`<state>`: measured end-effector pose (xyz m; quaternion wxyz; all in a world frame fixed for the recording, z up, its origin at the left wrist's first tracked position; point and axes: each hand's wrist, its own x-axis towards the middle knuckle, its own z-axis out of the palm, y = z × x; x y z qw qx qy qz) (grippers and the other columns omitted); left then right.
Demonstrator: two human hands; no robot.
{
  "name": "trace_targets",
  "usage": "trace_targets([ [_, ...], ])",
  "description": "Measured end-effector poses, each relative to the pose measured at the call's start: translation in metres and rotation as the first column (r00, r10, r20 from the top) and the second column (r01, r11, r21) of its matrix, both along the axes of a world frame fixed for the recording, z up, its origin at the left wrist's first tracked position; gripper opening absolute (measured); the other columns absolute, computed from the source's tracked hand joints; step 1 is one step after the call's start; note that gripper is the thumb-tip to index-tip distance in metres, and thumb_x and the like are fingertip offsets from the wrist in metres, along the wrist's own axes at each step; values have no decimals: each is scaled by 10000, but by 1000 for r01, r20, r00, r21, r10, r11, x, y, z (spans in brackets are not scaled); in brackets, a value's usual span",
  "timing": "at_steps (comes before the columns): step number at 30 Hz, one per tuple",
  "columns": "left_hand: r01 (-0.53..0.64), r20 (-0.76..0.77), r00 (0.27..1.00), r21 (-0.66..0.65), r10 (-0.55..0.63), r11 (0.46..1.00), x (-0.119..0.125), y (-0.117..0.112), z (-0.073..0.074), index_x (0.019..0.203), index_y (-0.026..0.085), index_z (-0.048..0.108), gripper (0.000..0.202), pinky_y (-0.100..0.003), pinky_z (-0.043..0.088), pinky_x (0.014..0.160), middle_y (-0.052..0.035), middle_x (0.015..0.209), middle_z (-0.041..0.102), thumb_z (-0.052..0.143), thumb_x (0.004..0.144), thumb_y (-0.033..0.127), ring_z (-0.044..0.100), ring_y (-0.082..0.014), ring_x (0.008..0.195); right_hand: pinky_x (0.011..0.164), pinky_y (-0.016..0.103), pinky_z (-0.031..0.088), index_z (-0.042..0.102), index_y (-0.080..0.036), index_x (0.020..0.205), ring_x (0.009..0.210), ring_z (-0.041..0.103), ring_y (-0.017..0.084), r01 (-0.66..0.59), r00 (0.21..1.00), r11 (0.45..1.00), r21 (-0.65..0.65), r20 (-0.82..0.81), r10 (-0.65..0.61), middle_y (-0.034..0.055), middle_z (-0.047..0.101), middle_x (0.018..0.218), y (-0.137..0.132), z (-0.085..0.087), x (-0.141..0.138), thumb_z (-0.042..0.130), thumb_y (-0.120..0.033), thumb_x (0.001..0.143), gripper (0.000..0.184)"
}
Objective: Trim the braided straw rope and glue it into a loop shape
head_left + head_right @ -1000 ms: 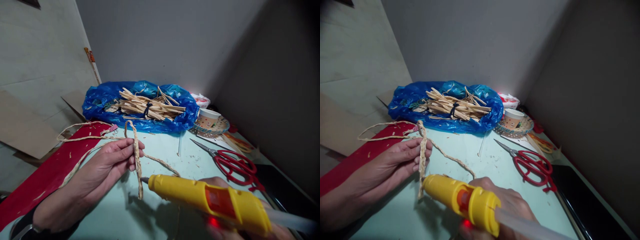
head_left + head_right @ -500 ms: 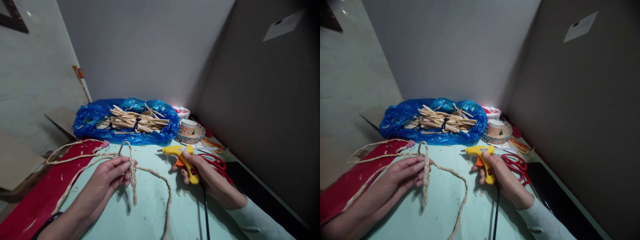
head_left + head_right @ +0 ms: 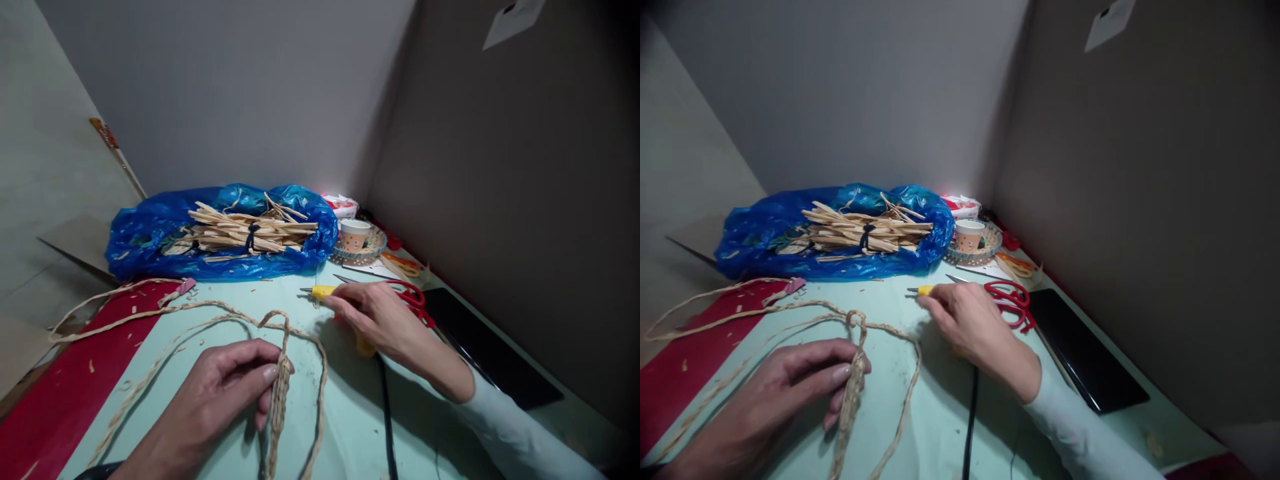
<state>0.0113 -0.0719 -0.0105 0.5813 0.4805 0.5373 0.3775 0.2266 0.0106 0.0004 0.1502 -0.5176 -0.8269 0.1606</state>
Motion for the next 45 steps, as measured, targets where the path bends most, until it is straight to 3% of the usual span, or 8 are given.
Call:
trace_targets([
  [2, 62, 28, 998, -46, -61, 997, 1, 0, 1, 802, 163, 695, 192, -239, 415, 537, 22, 538, 570, 670, 819, 353, 520, -133, 507, 516, 232, 307, 669, -177, 800, 572, 470, 107, -249, 920, 949, -192, -354, 169, -4, 597, 695, -6, 7, -12, 420, -440, 988, 408],
  [6, 113, 83, 991, -105, -104, 988, 1, 0, -3, 781, 154, 679, 193, -251, 402, 537, 25, 545, 543, 657, 827, 340, 499, -133, 507, 510, 192, 324, 711, -147, 832, 593, 450, 74, -441, 697, 808, -392, -716, 33, -22, 608, 732, -11, 7, -30, 626, -425, 890, 297],
  [12, 80, 139, 989, -201, -53, 976, 0, -1, -6, 873, 165, 694, 185, -256, 418, 558, 15, 595, 571, 680, 806, 337, 512, -140, 542, 533, 176, 356, 709, -144, 799, 615, 481, 66, -453, 594, 784, -425, -799, -90, -28, 620, 728, -9, -6, -33, 710, -385, 827, 242],
  [22, 65, 102, 994, -204, -44, 977, 1, 3, -9, 793, 155, 690, 141, -245, 406, 531, 16, 548, 570, 692, 793, 296, 503, -132, 516, 593, 188, 394, 640, -144, 837, 653, 490, 78, -437, 579, 831, -344, -814, -33, -29, 575, 744, -14, -10, -29, 693, -282, 834, 148],
  [26, -16, 170, 984, -224, 55, 975, -1, 4, -9, 781, 159, 729, 100, -234, 432, 537, 15, 542, 580, 724, 768, 258, 515, -123, 510, 611, 202, 428, 596, -160, 870, 670, 515, 94, -395, 616, 899, -191, -781, 104, -16, 577, 771, -18, -16, -26, 592, -183, 872, 23],
  [31, -46, 280, 953, -256, 119, 966, -5, 4, -11, 805, 170, 746, 75, -227, 446, 547, 8, 555, 604, 746, 745, 215, 530, -120, 518, 729, 234, 450, 577, -165, 896, 761, 579, 110, -283, 698, 951, 126, -652, 294, -2, 619, 833, -26, -21, -23, 558, -110, 863, 67],
  [38, -121, 331, 919, -277, 213, 953, -2, 9, -1, 846, 152, 749, 249, -288, 484, 548, -11, 560, 632, 802, 652, 298, 592, -177, 533, 748, 303, 493, 569, -151, 913, 792, 610, 154, -337, 591, 875, 348, -645, 485, 63, 667, 866, -34, -24, -23, 530, -52, 845, 126],
  [45, -178, 343, 901, -268, 266, 947, -3, 11, 2, 870, 148, 745, 305, -298, 495, 558, -26, 593, 649, 802, 639, 339, 621, -197, 567, 786, 346, 531, 610, -170, 1036, 850, 637, 182, -412, 652, 776, 478, -440, 617, 96, 730, 997, -48, -23, -22, 510, -141, 937, 144],
])
